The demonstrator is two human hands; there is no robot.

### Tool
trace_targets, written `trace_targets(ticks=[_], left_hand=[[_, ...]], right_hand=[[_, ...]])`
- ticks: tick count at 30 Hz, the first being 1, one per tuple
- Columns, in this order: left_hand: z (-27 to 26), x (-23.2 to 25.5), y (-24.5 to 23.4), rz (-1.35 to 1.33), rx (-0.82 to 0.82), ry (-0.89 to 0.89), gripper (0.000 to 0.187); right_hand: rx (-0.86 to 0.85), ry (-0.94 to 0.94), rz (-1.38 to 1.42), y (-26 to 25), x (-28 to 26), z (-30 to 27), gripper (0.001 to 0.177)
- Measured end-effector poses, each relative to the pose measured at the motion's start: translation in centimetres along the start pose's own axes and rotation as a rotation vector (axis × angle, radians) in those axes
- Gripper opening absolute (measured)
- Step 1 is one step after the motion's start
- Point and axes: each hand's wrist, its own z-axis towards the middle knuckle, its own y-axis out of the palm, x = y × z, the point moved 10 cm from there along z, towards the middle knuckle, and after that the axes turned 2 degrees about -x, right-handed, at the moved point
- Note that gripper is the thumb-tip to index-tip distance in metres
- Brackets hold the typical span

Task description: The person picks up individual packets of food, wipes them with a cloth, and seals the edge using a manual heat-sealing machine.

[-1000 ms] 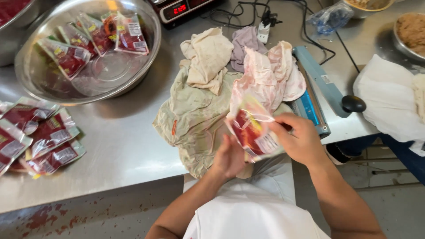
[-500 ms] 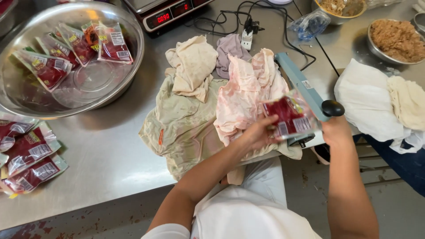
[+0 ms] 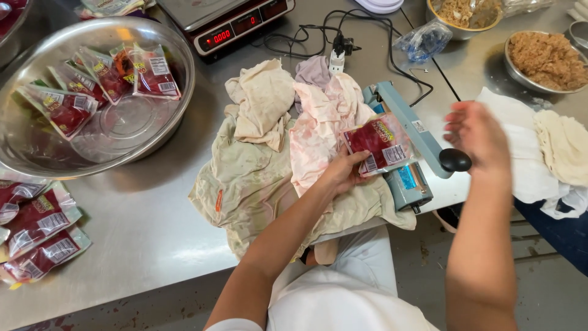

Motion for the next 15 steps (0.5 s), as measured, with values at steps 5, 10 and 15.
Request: trace_targets(ticks=[5, 10, 15], left_hand=[[-0.4, 0.0, 0.1, -0.011, -0.042, 0.007, 0.059], [-0.7, 0.3, 0.5, -0.04, -0.037, -0.008, 0.064], [-0.2, 0.5, 0.5, -0.055, -0.029, 0.016, 0.055]], right_hand=[[-0.001, -0.73, -0.287, 2.3, -6.6, -7.6, 0.028], [0.274, -1.129, -0.572, 4.3, -11.1, -9.9, 0.011], [0.077, -1.193, -0.743, 7.7, -14.9, -8.2, 0.014]])
